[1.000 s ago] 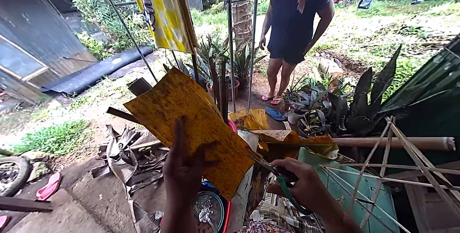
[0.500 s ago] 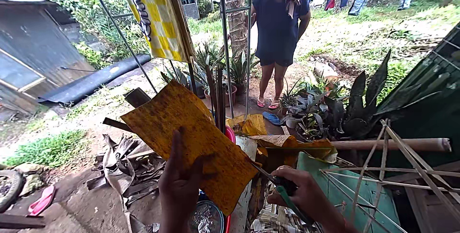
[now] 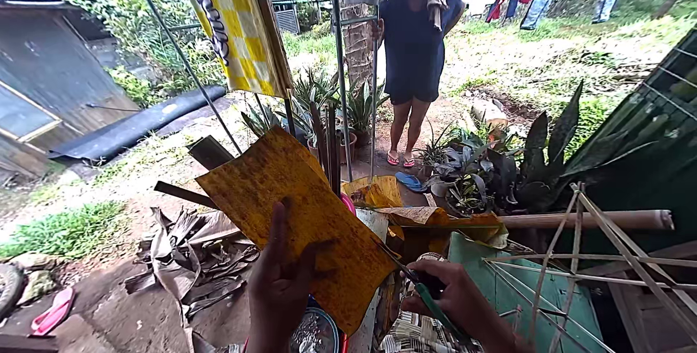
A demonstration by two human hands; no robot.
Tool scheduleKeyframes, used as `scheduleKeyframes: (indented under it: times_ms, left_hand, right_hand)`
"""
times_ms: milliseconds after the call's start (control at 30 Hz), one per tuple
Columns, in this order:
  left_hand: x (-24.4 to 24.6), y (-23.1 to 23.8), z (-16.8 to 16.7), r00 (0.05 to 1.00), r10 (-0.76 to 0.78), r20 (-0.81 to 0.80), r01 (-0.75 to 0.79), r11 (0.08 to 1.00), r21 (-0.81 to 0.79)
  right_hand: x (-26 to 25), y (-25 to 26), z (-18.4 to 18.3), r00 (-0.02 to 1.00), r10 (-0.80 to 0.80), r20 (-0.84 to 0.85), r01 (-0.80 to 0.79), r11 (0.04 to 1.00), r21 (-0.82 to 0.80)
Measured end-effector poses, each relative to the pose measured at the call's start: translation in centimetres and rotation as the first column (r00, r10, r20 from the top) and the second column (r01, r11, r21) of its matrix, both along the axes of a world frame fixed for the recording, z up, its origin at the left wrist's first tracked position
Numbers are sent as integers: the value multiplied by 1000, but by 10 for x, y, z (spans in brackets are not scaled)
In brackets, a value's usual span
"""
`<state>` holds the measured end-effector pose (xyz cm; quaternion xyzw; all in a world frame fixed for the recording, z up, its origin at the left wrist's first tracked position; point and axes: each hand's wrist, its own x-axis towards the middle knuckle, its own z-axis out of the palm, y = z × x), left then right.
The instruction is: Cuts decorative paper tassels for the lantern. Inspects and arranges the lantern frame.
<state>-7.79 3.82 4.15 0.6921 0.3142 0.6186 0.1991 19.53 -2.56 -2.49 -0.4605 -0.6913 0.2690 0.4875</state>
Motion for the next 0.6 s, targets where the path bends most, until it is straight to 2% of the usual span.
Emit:
scheduleKeyframes:
  times_ms: [200,400,600]
  left_hand:
    - [1,-7,0,998,-61,19,62,998,-22]
    - [0,-7,-1,998,-59,-4,59,998,28]
    - [6,-10,-3,985,-168,-26,169,985,24]
  right_hand:
    - [-4,-1,5,999,31,-42,-32,999,-26]
    - [-9,0,3,989,86,-117,-92,994,-53]
    - [-13,-1,7,975,104,-194,-122,989,-82]
